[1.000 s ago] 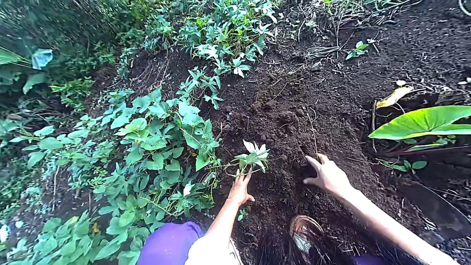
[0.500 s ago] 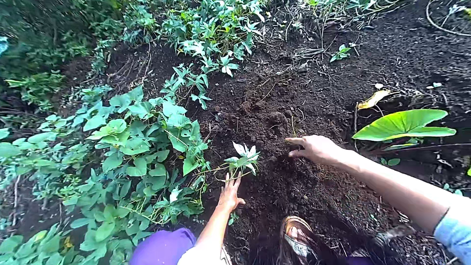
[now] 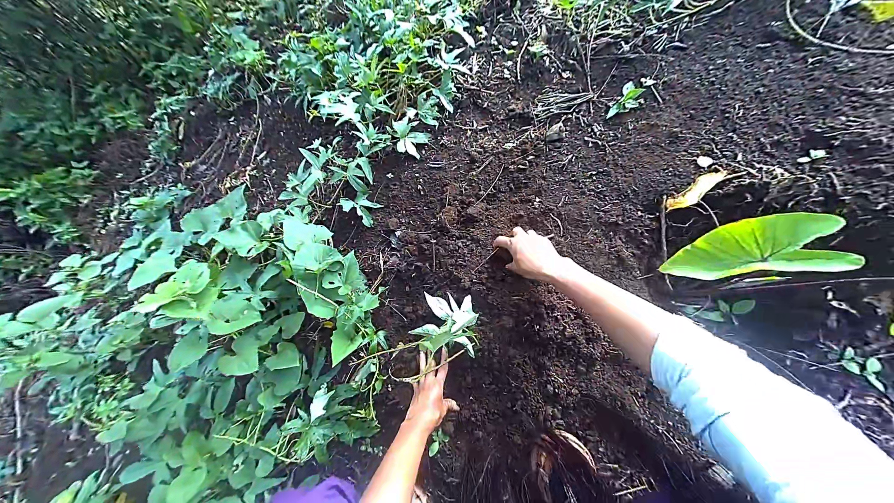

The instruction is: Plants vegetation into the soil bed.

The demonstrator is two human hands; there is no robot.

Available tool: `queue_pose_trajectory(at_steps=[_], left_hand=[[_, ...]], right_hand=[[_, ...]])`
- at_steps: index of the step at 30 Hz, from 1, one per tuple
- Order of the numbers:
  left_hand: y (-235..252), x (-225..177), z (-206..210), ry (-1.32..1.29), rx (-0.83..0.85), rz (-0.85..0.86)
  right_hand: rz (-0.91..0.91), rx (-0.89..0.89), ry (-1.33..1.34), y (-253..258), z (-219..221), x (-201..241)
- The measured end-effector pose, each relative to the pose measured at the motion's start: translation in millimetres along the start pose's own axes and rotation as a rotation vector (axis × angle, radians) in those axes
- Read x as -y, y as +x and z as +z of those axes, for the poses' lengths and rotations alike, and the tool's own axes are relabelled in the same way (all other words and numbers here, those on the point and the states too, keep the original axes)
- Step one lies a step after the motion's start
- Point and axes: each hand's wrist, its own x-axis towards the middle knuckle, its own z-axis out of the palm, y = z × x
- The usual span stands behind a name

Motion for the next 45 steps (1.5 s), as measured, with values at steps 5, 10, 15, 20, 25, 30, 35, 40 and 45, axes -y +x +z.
queue_pose_trajectory(at_steps=[5,10,15,20,25,30,35,40,45], left_hand=[[0,-1,-1,0.009,-0.007,-0.007],[2,1,0,-0.021,-0.028,0.01],[1,1,-1,-0.017,-0.035,0.009],[1,3,0,-0.025,-0.036,0.012],[2,3,0,-0.03,-0.021,0.005],[1,3,-1,-0.025,-0.019,0.001],[1,5,0,-0.04,-0.026,0.021],[0,4,-2,-0.023,-0.032,0.02],[1,3,-1,-0.005,-0.019,0.01]], right_hand=[[0.027,-0.117,0.126,-31,-5,-15],[0.064,-0.034,0.204,-47,-12,-47],[0.007,-0.078,0.121,-70,15,-55],[0.127,-0.087,0.143,-73,-18,-46],[-0.002,-0.033,0.081,-32,-15,-21],[-0.094,-0.085,0.012,-16,33,-11],[-0.006,-0.09,0.039,-37,17,-20],[-0.124,-0.186,0.238,-51,7,-38],[0.063,-0.045,0.093,-52,29,-26]])
